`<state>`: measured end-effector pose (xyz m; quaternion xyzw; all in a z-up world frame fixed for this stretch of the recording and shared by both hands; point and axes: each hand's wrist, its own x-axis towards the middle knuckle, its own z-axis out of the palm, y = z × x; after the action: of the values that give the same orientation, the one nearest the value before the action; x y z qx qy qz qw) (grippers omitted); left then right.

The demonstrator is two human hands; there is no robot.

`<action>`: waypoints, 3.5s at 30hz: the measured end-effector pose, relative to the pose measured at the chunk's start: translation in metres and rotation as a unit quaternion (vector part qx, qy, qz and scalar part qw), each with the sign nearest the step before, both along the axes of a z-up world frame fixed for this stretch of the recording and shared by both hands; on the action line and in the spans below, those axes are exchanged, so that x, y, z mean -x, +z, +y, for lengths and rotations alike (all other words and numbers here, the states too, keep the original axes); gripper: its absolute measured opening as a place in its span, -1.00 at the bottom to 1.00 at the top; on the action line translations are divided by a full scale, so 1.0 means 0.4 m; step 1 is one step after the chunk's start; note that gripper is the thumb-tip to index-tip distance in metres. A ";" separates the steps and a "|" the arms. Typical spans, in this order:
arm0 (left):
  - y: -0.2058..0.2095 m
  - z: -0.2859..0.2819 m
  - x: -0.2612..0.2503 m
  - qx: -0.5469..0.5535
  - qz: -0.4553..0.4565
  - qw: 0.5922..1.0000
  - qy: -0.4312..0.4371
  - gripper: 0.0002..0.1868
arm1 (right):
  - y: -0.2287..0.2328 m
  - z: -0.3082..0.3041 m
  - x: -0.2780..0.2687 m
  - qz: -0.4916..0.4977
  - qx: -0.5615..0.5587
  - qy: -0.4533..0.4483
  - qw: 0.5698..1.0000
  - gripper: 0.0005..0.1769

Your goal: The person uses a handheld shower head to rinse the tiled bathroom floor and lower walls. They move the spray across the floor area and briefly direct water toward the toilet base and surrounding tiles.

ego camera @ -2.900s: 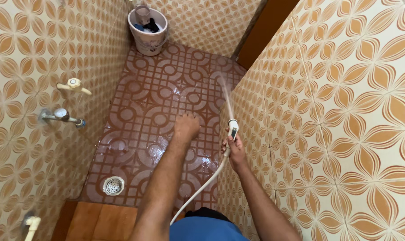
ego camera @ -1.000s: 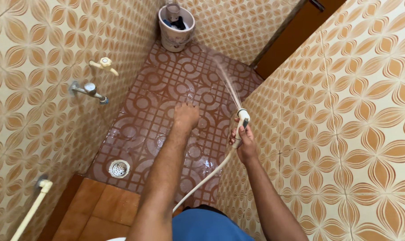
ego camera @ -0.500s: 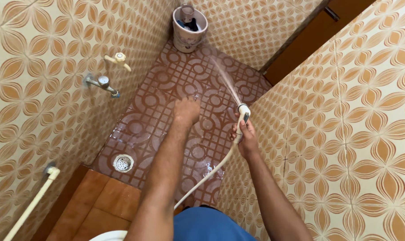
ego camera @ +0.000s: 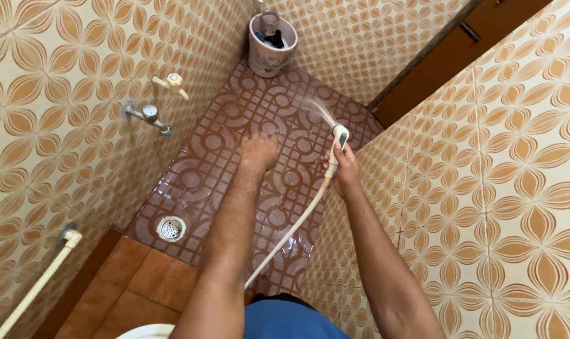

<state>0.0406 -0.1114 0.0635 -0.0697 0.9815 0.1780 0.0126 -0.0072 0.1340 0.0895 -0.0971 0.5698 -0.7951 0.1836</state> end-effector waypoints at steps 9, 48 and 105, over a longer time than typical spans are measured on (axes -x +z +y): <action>-0.004 -0.020 -0.007 0.002 0.005 1.000 0.024 -0.64 | 0.044 -0.111 -0.008 0.007 -0.055 0.051 0.997 -0.57; -0.010 -0.158 -0.140 0.030 -0.017 0.996 0.082 -0.61 | 0.054 -0.255 -0.051 0.009 -0.051 0.131 0.990 -0.56; -0.040 0.037 -0.034 -0.601 0.036 0.798 -0.030 -0.53 | 0.038 0.257 0.124 0.180 -0.226 -0.168 0.943 -0.70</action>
<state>0.0543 -0.0967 0.0474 -0.0120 0.6782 0.7344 0.0221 -0.0570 0.2369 0.1047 -0.0976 0.7660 -0.6341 -0.0412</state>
